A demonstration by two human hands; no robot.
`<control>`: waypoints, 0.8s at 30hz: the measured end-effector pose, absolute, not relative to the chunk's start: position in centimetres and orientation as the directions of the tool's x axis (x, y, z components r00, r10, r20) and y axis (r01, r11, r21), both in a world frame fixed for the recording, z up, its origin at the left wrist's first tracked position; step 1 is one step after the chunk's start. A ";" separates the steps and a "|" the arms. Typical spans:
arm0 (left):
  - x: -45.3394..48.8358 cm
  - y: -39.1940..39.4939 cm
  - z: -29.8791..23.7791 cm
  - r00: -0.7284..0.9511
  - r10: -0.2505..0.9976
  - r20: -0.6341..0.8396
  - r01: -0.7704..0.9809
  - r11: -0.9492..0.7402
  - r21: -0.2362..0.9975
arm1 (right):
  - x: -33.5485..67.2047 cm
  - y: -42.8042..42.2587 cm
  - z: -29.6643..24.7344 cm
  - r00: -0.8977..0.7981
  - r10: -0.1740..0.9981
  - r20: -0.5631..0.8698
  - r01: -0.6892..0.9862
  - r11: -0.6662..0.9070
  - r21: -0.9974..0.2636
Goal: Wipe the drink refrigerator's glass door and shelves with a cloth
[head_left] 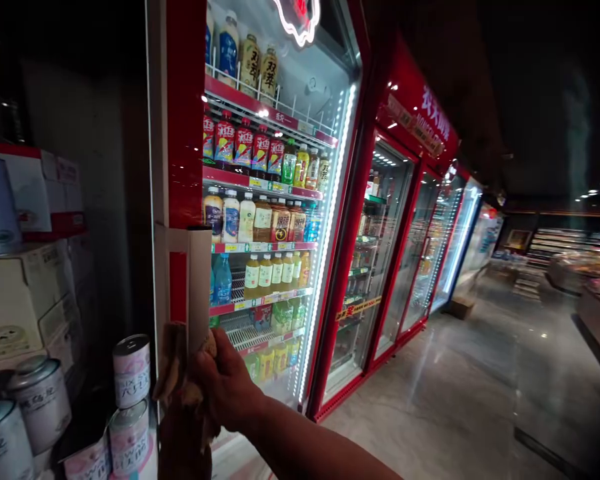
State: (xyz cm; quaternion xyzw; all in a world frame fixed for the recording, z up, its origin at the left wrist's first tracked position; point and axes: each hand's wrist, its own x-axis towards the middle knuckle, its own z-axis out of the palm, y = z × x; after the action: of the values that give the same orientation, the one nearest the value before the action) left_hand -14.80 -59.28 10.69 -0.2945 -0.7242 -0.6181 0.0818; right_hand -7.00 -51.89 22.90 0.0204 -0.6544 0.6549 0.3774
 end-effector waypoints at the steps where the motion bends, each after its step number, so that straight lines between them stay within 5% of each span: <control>1: -14.5 -59.5 9.3 -0.766 0.379 0.519 0.581 0.064 0.811 | -5.9 -52.0 22.8 -0.718 0.468 0.515 -0.525 0.123 -0.842; 6: -11.9 -63.0 6.2 -0.529 0.621 0.579 0.720 -0.033 0.694 | 0.0 -52.7 22.8 -0.750 0.484 0.450 -0.520 -0.011 -0.854; 9: -9.5 -66.3 10.3 -0.316 0.827 0.466 0.695 -0.133 0.707 | 4.0 -53.3 23.1 -0.752 0.532 0.389 -0.502 -0.079 -0.862; 13: -8.3 -69.5 17.9 -0.139 0.949 0.282 0.610 -0.143 0.779 | 8.8 -53.9 23.8 -0.728 0.621 0.289 -0.468 -0.143 -0.872; 17: -8.7 -69.7 22.5 -0.002 0.970 0.241 0.525 -0.204 0.826 | 13.0 -54.3 24.0 -0.677 0.696 0.239 -0.456 -0.141 -0.879; 24: -4.1 -68.1 27.6 0.115 0.825 0.554 0.330 -0.557 0.762 | 20.6 -53.1 21.9 -0.513 0.806 0.296 -0.457 0.035 -0.889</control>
State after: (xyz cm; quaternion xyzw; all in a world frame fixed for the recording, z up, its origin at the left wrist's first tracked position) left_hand -4.14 -68.12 27.57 -0.7088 -0.4073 -0.5257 -0.2353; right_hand 20.65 -53.07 21.94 -0.1590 -0.5473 0.6760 0.4671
